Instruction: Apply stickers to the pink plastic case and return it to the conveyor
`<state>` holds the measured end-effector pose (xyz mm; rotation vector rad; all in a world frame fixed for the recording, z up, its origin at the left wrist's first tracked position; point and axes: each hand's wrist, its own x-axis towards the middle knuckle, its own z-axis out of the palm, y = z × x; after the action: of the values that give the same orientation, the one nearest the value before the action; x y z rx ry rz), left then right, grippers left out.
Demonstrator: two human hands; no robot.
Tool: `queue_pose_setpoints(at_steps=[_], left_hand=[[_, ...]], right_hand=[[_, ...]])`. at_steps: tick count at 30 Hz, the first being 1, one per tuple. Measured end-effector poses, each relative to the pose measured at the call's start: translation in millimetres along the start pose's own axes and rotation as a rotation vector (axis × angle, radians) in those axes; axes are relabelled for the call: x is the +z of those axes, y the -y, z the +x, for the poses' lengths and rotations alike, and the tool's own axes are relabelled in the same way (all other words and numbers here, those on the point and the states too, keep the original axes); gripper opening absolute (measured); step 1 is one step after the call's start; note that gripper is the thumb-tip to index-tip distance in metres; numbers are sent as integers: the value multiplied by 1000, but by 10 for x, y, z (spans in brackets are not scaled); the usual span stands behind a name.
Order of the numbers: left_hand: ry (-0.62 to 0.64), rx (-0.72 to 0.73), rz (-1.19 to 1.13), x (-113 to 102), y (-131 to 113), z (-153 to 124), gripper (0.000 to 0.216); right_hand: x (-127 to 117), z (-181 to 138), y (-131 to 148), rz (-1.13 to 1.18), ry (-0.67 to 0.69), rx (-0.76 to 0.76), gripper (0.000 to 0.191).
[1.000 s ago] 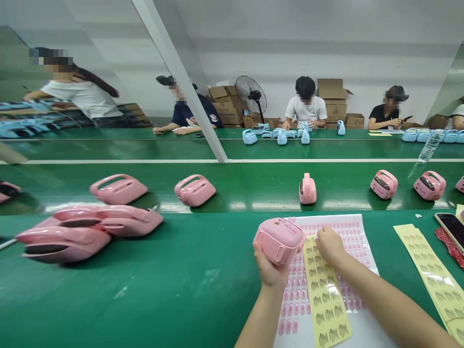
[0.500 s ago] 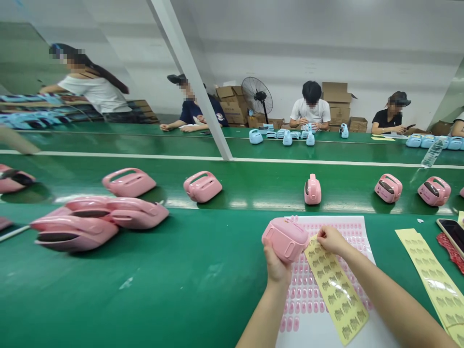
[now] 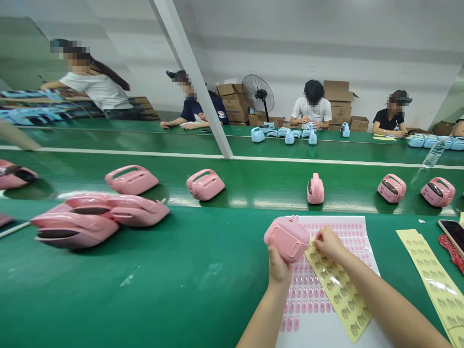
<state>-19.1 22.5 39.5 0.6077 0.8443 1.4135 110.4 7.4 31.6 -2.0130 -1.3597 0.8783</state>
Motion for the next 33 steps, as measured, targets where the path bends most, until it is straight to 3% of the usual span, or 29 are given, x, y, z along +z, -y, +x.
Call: queue_pose_setpoints(at_steps=[5,9,13,19,26,33], left_hand=[[15,88,86,-62,31,32,66],[46,98,180,-76,50,0,60],[93,136,233,-59,98,-57,59],[108,170,291,-42,123,-89,66],[200,188,399,-52,119,-92,69],[221,206,413,-57,129,-88,66]], right_hand=[[-265,-72,-34,260,177,-18,12],[-571,-207,65,445,138,-99,10],[-626,-389,275,633,149,-266,16],[-458,-478,474,420,113,-260,8],[-507,-500,524,149,57,-301,13],[-530,-506,530,58,33,-326,12]])
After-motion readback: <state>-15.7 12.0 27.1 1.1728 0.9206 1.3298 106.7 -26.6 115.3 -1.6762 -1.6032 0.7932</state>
